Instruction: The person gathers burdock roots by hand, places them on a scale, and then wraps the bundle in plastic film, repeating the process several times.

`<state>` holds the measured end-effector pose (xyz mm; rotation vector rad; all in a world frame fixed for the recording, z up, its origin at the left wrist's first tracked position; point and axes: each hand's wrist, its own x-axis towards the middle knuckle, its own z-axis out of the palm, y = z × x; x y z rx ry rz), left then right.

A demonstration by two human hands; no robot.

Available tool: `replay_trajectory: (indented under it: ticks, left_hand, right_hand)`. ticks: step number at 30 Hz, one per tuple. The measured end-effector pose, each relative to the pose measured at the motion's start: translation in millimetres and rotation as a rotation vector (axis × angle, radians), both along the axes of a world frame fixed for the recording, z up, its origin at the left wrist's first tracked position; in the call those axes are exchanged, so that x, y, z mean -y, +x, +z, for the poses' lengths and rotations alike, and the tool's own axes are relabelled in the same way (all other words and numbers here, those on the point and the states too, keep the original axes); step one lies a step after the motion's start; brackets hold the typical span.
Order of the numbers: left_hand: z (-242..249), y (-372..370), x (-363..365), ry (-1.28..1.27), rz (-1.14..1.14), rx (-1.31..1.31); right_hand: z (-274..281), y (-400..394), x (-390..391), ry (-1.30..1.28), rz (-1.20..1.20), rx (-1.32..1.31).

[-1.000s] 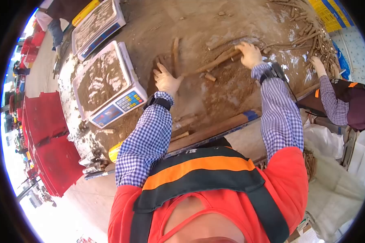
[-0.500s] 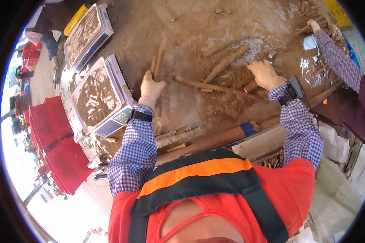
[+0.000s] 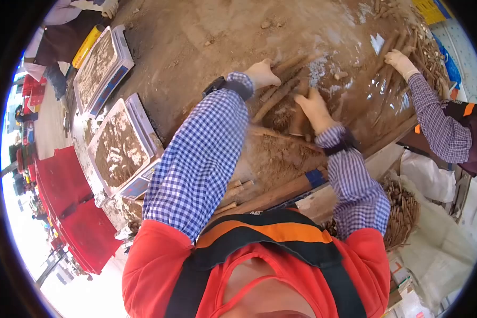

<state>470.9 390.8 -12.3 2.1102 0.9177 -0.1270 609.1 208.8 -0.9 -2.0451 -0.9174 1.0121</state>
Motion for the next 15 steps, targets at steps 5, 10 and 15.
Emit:
replay_trajectory:
  ticks: [5,10,15]
  left_hand:
    - [40.3,-60.9,42.2,-0.801,0.343,0.194]
    - [67.9,-193.3,60.0,-0.692,0.278,0.5]
    - [165.6,-342.8,80.6,-0.865,0.957,0.769]
  right_hand:
    - [-2.8,-60.1,-31.3,0.038,-0.311,-0.407]
    - [54.2,-151.7,-43.9,0.355,-0.035,-0.608]
    - [107.4,-298.8,-94.2,0.229,0.311,-0.759]
